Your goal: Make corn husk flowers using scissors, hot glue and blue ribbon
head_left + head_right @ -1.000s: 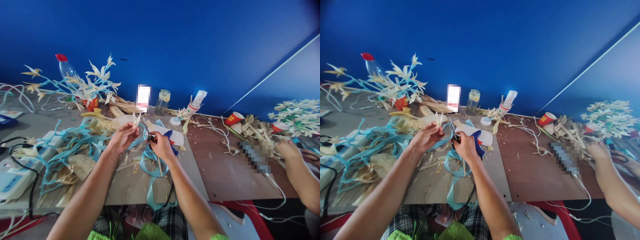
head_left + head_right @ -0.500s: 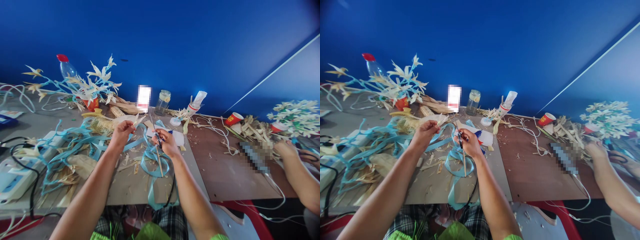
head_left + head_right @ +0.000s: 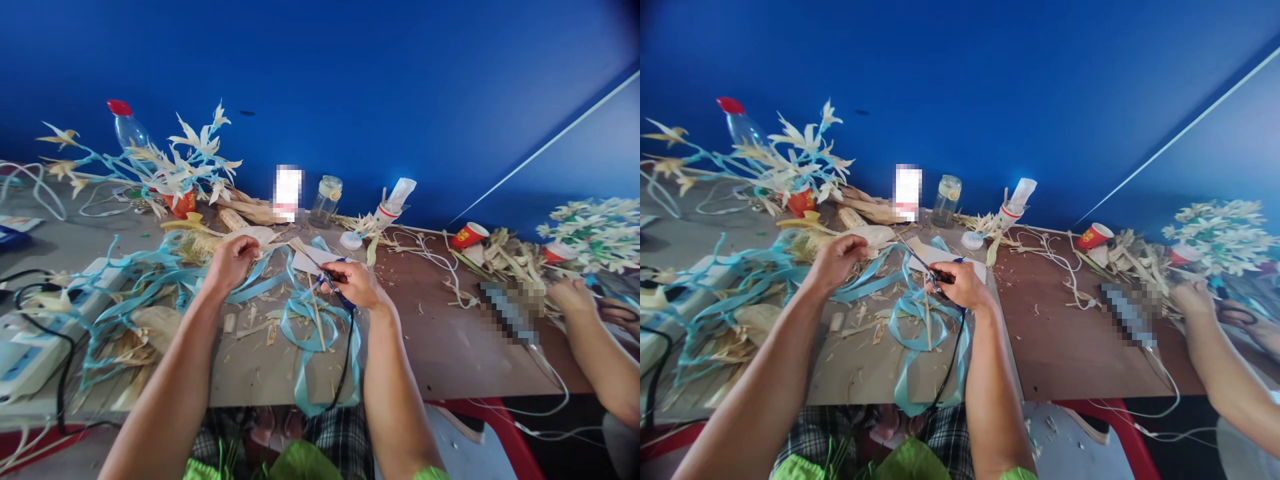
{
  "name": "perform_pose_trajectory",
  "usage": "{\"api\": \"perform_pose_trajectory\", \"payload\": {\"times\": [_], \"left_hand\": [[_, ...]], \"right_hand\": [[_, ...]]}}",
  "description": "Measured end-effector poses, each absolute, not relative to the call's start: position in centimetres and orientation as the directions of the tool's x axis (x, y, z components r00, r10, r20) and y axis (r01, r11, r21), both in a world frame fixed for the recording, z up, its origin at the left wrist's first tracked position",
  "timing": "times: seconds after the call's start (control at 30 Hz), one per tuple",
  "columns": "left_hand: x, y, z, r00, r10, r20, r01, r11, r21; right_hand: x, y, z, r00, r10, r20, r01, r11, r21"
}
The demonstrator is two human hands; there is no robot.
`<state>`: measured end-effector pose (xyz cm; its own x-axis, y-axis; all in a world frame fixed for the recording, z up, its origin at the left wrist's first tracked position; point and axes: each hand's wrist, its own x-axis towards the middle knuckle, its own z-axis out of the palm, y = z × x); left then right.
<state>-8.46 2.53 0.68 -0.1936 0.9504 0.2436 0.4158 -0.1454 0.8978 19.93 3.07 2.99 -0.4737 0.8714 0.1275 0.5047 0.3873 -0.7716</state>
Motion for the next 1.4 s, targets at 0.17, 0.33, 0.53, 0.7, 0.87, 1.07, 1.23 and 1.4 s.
{"api": "perform_pose_trajectory", "payload": {"times": [0.17, 0.33, 0.53, 0.7, 0.87, 1.07, 1.23, 1.4], "left_hand": [[-8.66, 2.38, 0.85, -0.153, 0.952, 0.266, 0.521, -0.151, 0.84], [-8.67, 2.22, 1.05, -0.122, 0.953, 0.278, 0.572, -0.162, 0.804], [-8.64, 2.11, 1.14, -0.104, 0.947, 0.303, 0.594, -0.185, 0.783], [-8.5, 1.96, 1.27, -0.065, 0.961, 0.269, 0.611, -0.175, 0.772], [-8.51, 2.01, 1.04, -0.025, 0.969, 0.246, 0.584, -0.186, 0.79], [-8.49, 2.07, 0.78, -0.002, 0.967, 0.254, 0.568, -0.208, 0.797], [-8.64, 2.17, 0.56, 0.004, 0.962, 0.273, 0.568, -0.226, 0.791], [-8.82, 2.22, 0.46, -0.003, 0.965, 0.263, 0.581, -0.212, 0.786]], "right_hand": [[19.97, 2.72, 3.36, -0.486, 0.868, 0.104, 0.563, 0.402, -0.722], [19.91, 2.67, 3.41, -0.512, 0.853, 0.099, 0.57, 0.424, -0.704], [19.94, 2.7, 3.38, -0.505, 0.86, 0.072, 0.618, 0.419, -0.665], [19.9, 2.65, 3.51, -0.502, 0.863, 0.058, 0.646, 0.419, -0.638], [19.93, 2.75, 3.35, -0.505, 0.862, 0.04, 0.653, 0.412, -0.635], [20.04, 3.0, 2.79, -0.522, 0.852, 0.038, 0.627, 0.413, -0.661], [20.04, 2.97, 2.89, -0.517, 0.856, 0.025, 0.639, 0.405, -0.654], [20.26, 3.05, 2.59, -0.529, 0.848, 0.041, 0.624, 0.421, -0.658]]}}
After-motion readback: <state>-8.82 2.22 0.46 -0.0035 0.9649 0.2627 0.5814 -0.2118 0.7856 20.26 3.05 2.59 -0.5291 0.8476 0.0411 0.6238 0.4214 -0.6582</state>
